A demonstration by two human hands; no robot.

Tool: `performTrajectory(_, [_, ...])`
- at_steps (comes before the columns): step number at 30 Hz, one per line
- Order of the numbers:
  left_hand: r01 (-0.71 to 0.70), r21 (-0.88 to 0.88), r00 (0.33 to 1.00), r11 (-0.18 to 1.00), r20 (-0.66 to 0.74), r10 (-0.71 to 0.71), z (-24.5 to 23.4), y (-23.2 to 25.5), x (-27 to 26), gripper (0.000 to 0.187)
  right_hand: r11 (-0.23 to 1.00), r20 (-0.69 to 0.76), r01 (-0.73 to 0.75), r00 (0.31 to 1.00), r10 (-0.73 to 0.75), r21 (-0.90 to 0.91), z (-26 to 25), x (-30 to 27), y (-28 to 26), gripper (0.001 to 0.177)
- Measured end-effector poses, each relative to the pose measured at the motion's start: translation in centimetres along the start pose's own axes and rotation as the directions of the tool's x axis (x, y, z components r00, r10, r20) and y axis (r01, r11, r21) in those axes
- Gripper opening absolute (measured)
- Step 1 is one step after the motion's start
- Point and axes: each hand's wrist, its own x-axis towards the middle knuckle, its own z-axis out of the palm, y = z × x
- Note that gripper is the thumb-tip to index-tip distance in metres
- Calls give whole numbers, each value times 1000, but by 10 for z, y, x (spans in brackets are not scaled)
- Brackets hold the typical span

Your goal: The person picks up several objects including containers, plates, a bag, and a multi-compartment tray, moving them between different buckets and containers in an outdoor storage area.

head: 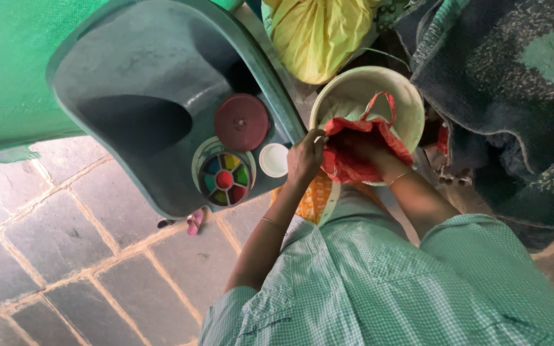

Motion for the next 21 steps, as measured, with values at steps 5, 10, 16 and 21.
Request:
performTrajectory(5, [3, 20, 999, 1000, 37, -3, 2, -5, 2, 20, 996, -100, 7, 995, 1, 85, -9, -8, -3, 38])
performTrajectory(10, [-63, 12, 998, 998, -5, 63, 6, -7, 4, 20, 927, -325, 155, 945, -39, 340, -68, -75, -39, 39])
performTrajectory(16, [-123, 58, 992, 991, 9, 122, 2, -1, 5, 27, 650, -291, 122, 943, 159, 750, -191, -179, -119, 22])
performTrajectory(21, [-55, 70, 998, 996, 48, 52, 2, 4, 3, 29, 417, -465, 394, 882, 80, 819, -234, -208, -144, 7])
